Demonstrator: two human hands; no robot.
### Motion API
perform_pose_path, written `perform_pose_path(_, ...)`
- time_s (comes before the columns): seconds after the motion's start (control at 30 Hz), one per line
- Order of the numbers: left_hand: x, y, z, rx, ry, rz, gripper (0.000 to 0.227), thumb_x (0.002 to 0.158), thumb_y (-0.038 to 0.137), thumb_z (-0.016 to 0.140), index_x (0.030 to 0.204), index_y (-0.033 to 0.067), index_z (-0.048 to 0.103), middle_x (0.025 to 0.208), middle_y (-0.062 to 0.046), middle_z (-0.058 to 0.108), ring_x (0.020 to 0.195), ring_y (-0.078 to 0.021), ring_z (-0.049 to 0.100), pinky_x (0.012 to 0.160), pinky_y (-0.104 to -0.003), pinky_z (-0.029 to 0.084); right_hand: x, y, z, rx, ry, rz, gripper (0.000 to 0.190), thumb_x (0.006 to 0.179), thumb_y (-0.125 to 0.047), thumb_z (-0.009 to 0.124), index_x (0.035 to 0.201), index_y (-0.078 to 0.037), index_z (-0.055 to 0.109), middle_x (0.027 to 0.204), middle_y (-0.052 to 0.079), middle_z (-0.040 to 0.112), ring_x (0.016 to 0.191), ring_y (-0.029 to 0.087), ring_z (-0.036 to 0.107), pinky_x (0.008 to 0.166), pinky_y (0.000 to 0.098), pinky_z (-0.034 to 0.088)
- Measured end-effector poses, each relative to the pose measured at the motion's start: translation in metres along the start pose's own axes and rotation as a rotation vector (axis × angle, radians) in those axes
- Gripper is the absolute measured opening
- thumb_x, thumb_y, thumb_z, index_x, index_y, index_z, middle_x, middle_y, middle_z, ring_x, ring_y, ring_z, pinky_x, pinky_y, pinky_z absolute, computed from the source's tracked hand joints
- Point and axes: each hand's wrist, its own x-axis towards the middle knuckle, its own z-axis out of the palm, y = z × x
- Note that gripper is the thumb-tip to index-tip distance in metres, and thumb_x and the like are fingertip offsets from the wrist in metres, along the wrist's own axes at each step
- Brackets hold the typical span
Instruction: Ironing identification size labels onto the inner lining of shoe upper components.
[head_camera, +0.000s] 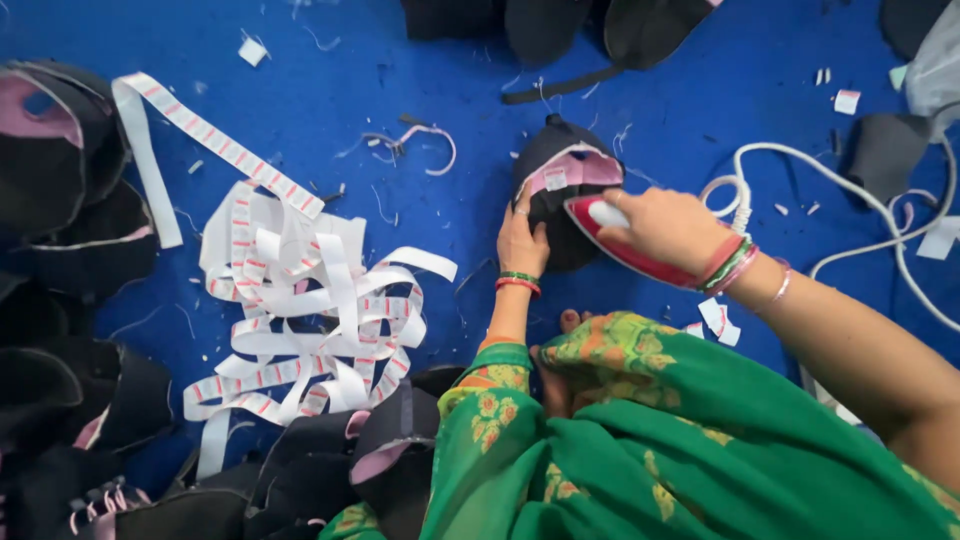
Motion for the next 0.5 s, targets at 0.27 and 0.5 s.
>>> perform_pose_path(0.27,-0.001,-0.027,0.013,0.056,0.041,0.091,0.072,0.085,0.003,0.069,0.152,0.0167,0.045,0.147,-0.025,0.054,0.131,-0.0441,0.056,0.108,-0.044,0.049,0.065,-0.008,0.021,0.192,0.304,-0.063,0.050,0.093,-0.042,0.065,0.130,-0.009,0.059,0.104,0.024,0.072,0.091,0.045,0.070,0.075,0.0542,0.056)
perform_pose_path(0.5,-0.003,-0.013,0.007,0.029,0.034,0.061,0.074,0.083,0.000,0.068,0.152,0.0170,0.047,0.147,-0.025,0.054,0.130,-0.0440,0.056,0.107,-0.044,0.049,0.045,-0.003,0.022,0.198,0.223,-0.155,0.052,0.091,-0.040,0.066,0.132,-0.010,0.057,0.099,0.023,0.072,0.087,0.044,0.070,0.073,0.0531,0.057)
